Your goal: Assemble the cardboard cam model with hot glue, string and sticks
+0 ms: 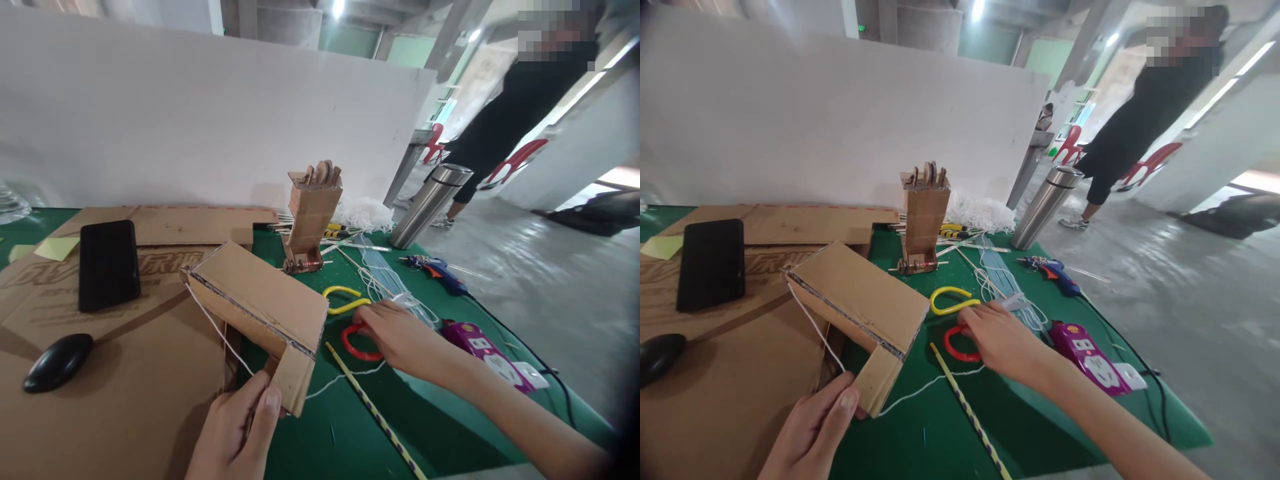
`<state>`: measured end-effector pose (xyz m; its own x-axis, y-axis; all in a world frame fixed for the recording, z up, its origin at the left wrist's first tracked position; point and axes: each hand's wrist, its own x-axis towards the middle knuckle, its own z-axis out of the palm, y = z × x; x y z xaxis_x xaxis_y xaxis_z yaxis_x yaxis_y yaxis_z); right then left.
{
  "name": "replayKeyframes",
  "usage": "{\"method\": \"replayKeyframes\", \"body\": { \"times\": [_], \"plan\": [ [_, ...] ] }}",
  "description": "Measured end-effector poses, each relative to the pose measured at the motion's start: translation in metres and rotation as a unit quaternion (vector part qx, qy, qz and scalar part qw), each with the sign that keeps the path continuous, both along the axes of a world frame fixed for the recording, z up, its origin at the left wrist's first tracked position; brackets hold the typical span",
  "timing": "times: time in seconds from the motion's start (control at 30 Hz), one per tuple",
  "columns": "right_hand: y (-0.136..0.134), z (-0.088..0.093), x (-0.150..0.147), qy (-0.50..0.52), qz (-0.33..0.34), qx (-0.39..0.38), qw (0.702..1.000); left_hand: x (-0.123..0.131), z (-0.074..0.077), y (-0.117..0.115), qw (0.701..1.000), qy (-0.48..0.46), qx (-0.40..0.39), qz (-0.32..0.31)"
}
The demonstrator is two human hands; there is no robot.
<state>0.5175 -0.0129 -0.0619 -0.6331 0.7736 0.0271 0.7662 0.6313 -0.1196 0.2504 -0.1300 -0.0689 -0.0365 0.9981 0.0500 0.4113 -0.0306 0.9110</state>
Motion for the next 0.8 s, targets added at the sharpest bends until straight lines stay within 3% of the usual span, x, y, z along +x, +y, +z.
{"method": "replayKeyframes", "body": {
  "times": [0.27, 0.43, 0.67, 0.8],
  "plan": [
    [0.004, 0.044, 0.022, 0.158, -0.005, 0.036, 0.987, 0.003, 0.003, 0.000, 1.000, -0.023, -0.014, 0.001],
    [-0.013, 0.066, 0.016, 0.174, 0.043, 0.155, 0.971, 0.002, 0.000, -0.001, 1.000, -0.016, -0.018, 0.009],
    [-0.048, 0.064, -0.012, 0.169, 0.114, 0.218, 0.954, 0.001, 0.000, 0.000, 0.999, -0.029, -0.036, -0.004],
    [-0.054, 0.060, -0.024, 0.158, 0.134, 0.207, 0.956, 0.001, 0.000, 0.000, 0.997, -0.048, -0.054, 0.033]
  ]
}}
